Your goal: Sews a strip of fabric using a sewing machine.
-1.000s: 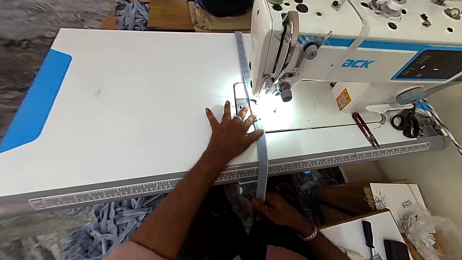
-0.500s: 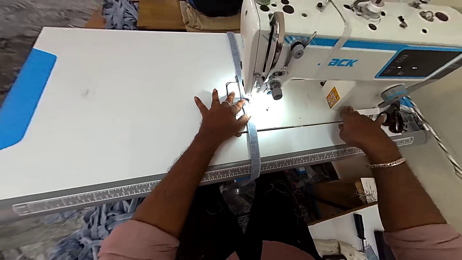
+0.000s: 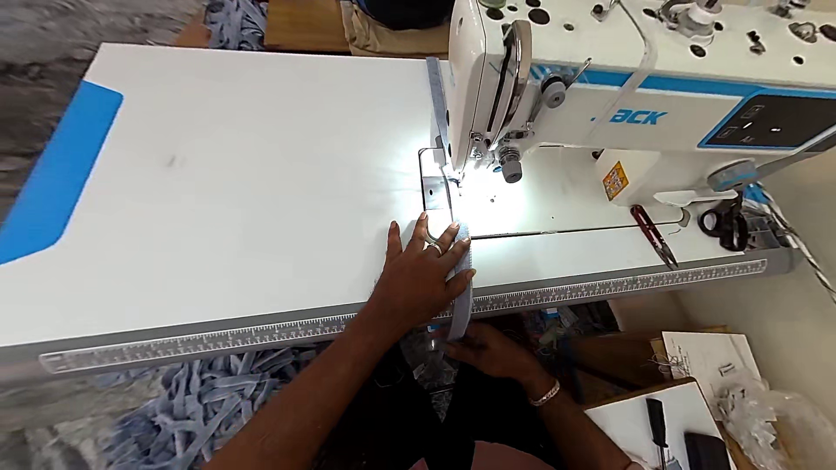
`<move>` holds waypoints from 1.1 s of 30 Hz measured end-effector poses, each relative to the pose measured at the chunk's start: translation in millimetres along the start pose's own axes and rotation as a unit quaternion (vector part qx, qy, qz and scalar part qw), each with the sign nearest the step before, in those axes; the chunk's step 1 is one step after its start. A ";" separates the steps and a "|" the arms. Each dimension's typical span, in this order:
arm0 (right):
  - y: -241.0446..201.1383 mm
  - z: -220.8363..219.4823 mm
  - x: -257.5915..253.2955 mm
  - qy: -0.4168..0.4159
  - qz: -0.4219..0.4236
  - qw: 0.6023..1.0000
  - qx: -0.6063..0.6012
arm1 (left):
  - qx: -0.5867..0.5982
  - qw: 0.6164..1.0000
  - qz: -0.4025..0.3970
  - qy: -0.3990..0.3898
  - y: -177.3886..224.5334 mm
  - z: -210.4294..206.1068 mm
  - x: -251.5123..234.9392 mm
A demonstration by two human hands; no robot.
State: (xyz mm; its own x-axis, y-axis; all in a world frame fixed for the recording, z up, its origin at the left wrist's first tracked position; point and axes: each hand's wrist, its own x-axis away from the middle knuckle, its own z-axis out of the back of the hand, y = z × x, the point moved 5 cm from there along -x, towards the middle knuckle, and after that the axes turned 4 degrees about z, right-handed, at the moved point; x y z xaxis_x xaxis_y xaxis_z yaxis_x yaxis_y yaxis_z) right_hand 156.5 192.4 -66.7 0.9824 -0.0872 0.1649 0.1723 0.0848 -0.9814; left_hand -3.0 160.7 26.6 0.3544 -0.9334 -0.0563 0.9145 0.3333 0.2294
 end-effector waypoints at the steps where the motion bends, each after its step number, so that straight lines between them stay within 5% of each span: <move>1: 0.3 -5.6 -1.8 -0.009 0.015 1.000 -0.009 | 0.005 1.000 0.003 0.002 -0.8 -0.2 0.0; 25: 14.1 -20.6 23.0 -0.068 -0.023 0.997 -0.013 | 0.011 1.000 0.000 0.019 -1.7 -0.6 2.7; 33: 2.8 -22.9 26.0 0.010 0.028 0.996 -0.084 | 0.002 1.000 -0.001 0.012 -1.9 -1.8 2.6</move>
State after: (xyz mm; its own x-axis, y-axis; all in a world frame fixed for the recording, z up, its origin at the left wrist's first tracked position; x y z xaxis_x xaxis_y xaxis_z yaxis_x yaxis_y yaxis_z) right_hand 180.8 167.6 -67.4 0.9881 -0.1078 0.1099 0.1019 -0.0776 -0.9918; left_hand -3.4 157.9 24.3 0.3571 -0.9306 -0.0806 0.9146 0.3308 0.2327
